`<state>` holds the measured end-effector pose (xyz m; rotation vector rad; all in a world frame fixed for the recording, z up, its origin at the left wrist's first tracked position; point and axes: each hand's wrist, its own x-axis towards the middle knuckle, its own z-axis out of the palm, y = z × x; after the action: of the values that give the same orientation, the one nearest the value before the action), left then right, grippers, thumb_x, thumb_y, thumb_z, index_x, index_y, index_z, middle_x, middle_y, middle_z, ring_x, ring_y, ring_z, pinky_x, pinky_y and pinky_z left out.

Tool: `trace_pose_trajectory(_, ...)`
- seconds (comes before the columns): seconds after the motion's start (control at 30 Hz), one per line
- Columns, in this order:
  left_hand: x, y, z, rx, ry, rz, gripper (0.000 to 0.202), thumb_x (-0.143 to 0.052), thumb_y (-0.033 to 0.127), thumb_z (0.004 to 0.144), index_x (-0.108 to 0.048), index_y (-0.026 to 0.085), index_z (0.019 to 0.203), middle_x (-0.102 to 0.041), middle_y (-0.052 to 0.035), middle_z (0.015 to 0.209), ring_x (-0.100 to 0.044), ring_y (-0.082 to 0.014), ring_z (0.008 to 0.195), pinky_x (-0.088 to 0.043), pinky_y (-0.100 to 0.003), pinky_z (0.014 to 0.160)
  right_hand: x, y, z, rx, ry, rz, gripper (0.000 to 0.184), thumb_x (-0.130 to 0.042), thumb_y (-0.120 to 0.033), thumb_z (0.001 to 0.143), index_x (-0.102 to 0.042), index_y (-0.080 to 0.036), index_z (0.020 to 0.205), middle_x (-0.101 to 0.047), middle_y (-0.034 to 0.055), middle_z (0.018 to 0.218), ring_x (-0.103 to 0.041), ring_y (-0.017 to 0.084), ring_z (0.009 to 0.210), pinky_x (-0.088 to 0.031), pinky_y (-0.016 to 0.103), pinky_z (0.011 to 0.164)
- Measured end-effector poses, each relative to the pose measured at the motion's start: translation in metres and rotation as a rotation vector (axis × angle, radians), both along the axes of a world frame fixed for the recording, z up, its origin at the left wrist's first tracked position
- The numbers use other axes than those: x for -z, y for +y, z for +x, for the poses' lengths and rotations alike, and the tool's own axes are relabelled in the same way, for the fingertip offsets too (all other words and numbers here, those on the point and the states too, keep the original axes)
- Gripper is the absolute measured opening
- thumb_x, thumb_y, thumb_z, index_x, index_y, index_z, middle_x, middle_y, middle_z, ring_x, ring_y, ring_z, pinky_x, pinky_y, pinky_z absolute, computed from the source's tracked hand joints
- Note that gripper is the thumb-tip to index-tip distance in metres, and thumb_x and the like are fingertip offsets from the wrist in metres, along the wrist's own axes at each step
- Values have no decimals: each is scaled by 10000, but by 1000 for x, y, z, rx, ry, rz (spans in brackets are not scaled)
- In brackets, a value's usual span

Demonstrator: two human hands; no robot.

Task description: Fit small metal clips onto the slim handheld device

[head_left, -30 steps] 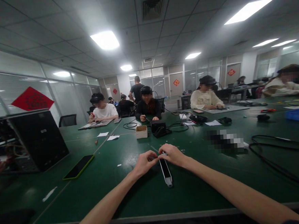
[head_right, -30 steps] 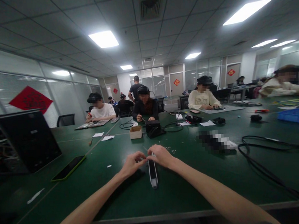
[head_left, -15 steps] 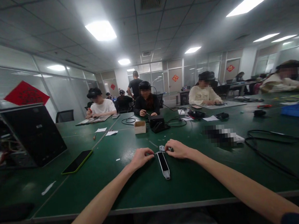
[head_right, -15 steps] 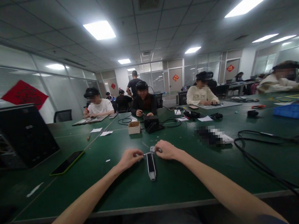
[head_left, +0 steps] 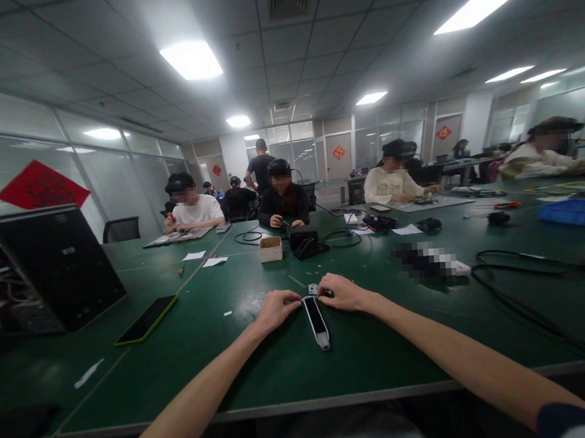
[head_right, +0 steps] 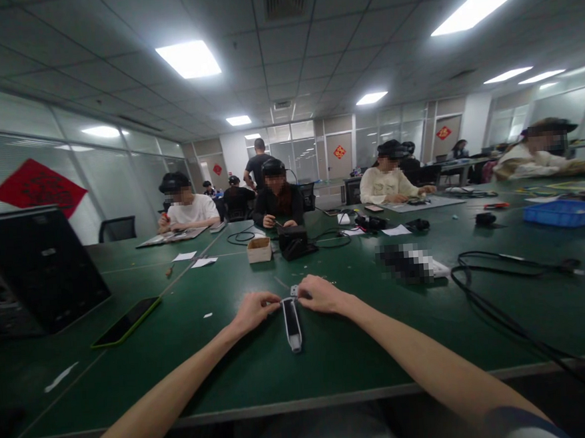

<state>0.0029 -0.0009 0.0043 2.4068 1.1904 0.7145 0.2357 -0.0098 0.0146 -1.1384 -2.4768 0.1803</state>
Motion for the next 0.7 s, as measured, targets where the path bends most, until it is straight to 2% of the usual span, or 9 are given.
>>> trace_pose_trajectory(0.1, 1, 0, 1, -5, -16, 2, 192, -583, 276, 808, -695, 192, 939, -715, -12, 925, -634, -155, 774, -484, -252, 760, 1, 2, 0, -22, -1, 34, 142, -543, -263, 831, -656, -178, 844, -627, 49, 881, -538, 177, 840, -426, 311, 750)
trace_pose_trajectory(0.2, 3, 1, 0, -2, -25, 0, 257, -596, 290, 802, -653, 191, 1033, -707, -15, 951, -631, -153, 764, -489, -247, 725, -2, 5, 5, -31, 0, 66, 154, -564, -295, 823, -661, -182, 862, -632, 52, 891, -540, 184, 851, -421, 309, 761)
trace_pose_trajectory(0.37, 5, 5, -7, 7, 34, 64, 306, -611, 276, 789, -611, 202, 1086, -679, -11, 1008, -604, -135, 718, -475, -241, 694, -4, 24, 34, 153, -21, 166, 191, -512, -274, 853, -658, -158, 892, -632, 73, 890, -538, 184, 857, -408, 299, 792)
trace_pose_trajectory(0.53, 3, 6, -11, -1, 114, 136, 197, -578, 266, 808, -640, 191, 980, -667, -15, 923, -583, -139, 712, -449, -242, 678, 12, 49, 74, 317, -113, 149, 207, -484, -242, 861, -661, -160, 929, -629, 84, 919, -543, 184, 883, -402, 288, 822)
trace_pose_trajectory(0.7, 4, 6, -11, 16, 144, 177, 167, -535, 288, 839, -668, 203, 896, -645, -13, 859, -571, -142, 715, -429, -239, 669, 21, 59, 85, 320, -146, 61, 219, -495, -275, 862, -679, -188, 943, -630, 76, 930, -554, 185, 907, -398, 281, 842)
